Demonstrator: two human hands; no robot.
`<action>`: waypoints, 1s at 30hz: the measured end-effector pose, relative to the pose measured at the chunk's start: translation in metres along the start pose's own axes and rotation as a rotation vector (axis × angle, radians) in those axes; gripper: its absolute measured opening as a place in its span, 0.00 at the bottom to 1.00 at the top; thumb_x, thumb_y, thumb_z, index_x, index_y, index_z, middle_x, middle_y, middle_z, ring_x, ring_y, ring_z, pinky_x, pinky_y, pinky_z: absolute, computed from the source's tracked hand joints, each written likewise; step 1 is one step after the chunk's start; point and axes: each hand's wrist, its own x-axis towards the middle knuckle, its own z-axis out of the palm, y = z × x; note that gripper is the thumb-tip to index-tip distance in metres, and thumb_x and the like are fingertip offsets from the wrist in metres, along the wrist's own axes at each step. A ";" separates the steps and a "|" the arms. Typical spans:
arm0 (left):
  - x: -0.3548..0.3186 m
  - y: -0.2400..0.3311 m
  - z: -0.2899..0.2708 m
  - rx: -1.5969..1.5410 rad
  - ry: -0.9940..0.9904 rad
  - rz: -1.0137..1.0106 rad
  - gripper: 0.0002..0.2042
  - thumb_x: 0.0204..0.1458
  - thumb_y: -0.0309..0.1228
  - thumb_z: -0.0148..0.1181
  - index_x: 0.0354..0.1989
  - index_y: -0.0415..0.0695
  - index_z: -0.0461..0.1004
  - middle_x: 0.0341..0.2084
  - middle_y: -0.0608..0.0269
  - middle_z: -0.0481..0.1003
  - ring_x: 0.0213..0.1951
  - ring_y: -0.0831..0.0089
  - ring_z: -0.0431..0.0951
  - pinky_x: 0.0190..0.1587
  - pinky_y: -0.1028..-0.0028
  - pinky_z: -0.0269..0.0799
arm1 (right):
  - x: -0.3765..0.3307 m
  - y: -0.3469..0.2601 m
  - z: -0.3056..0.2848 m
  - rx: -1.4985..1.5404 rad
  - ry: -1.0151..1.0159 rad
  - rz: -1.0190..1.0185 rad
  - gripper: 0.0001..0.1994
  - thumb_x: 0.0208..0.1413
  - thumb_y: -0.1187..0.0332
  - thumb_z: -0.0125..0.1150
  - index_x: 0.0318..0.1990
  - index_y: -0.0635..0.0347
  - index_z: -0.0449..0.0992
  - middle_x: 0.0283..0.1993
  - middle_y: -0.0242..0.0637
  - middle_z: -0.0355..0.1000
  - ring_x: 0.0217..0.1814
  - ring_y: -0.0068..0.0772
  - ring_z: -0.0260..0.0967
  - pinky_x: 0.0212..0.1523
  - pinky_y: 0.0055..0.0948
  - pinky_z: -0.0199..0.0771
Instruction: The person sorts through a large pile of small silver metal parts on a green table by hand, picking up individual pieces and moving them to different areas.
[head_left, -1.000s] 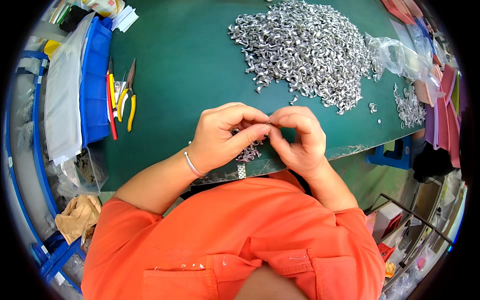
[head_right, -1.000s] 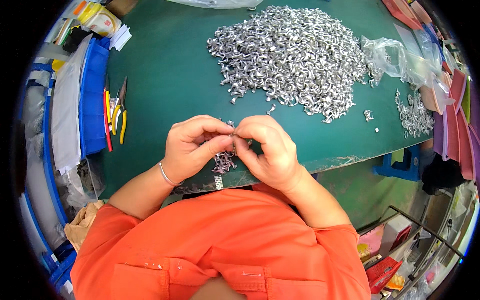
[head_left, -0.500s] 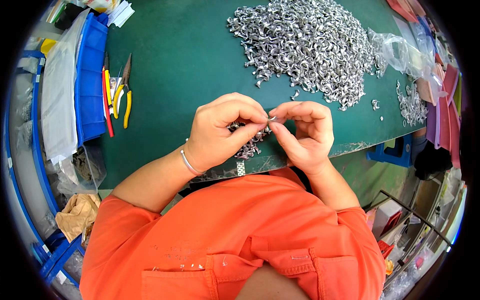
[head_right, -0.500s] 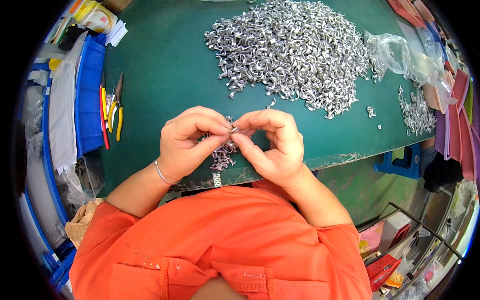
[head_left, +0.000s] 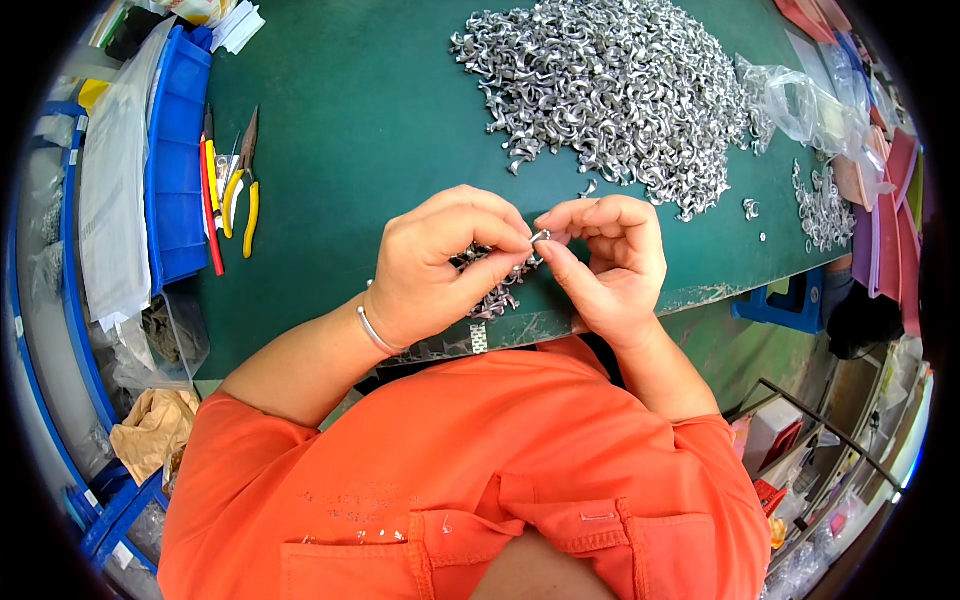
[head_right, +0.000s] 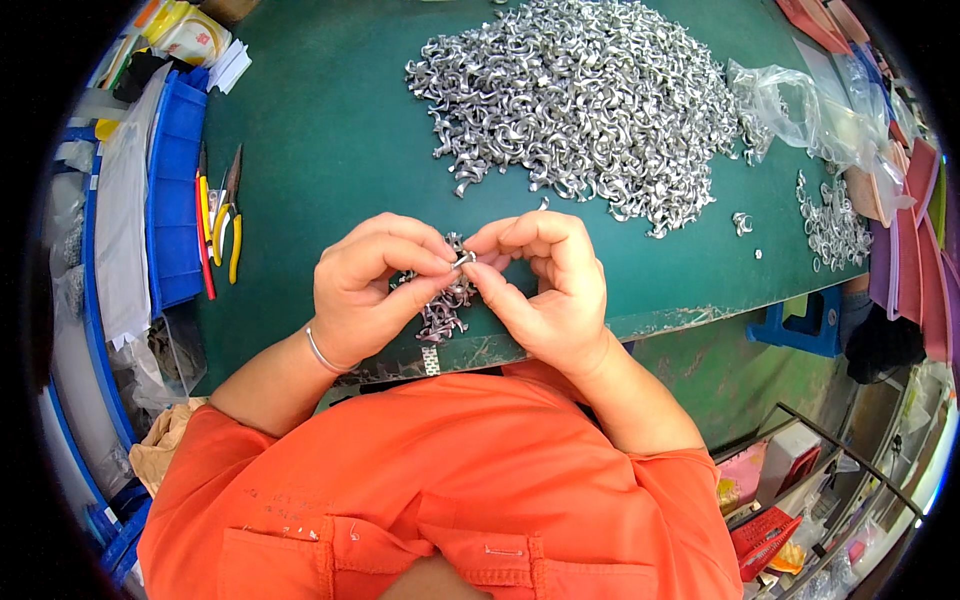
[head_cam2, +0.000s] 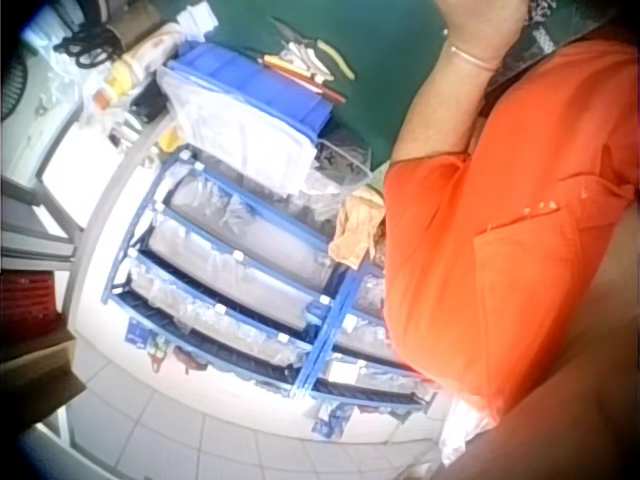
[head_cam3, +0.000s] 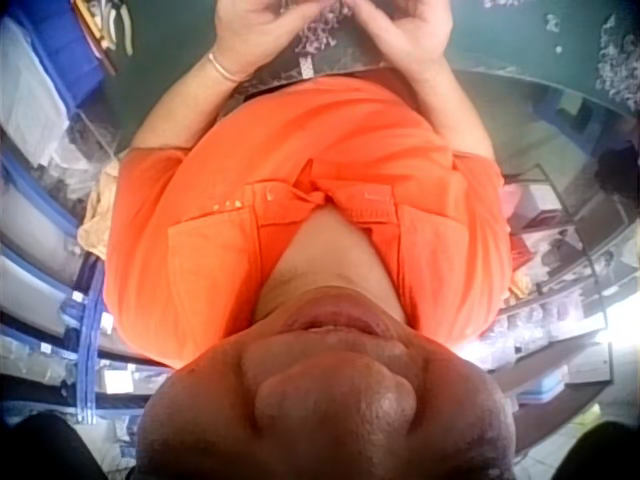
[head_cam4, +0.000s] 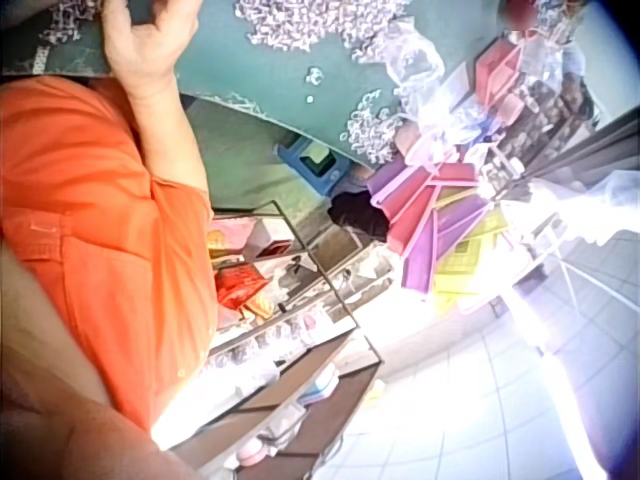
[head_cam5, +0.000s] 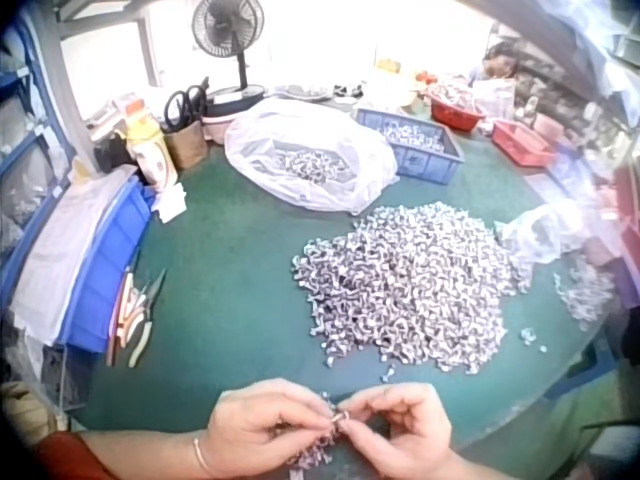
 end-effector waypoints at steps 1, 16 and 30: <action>0.000 0.001 -0.001 0.032 0.001 0.029 0.09 0.42 0.14 0.67 0.31 0.40 0.77 0.34 0.58 0.77 0.37 0.71 0.79 0.37 0.76 0.75 | 0.000 0.000 0.000 0.001 -0.001 0.004 0.20 0.50 0.87 0.62 0.47 0.64 0.60 0.43 0.47 0.73 0.41 0.28 0.73 0.42 0.24 0.76; 0.004 0.003 0.005 0.107 0.120 0.070 0.10 0.42 0.12 0.64 0.31 0.40 0.77 0.34 0.58 0.77 0.34 0.70 0.78 0.34 0.77 0.75 | 0.088 -0.025 -0.127 -0.754 0.626 -0.652 0.13 0.46 0.88 0.63 0.34 0.62 0.68 0.36 0.39 0.72 0.35 0.30 0.69 0.37 0.25 0.72; 0.001 -0.001 0.003 0.033 0.110 0.002 0.08 0.45 0.13 0.63 0.31 0.38 0.77 0.33 0.60 0.77 0.34 0.75 0.76 0.35 0.79 0.72 | 0.036 -0.014 -0.059 -0.938 -0.272 -0.300 0.07 0.47 0.82 0.59 0.34 0.62 0.73 0.34 0.38 0.75 0.36 0.42 0.71 0.38 0.35 0.71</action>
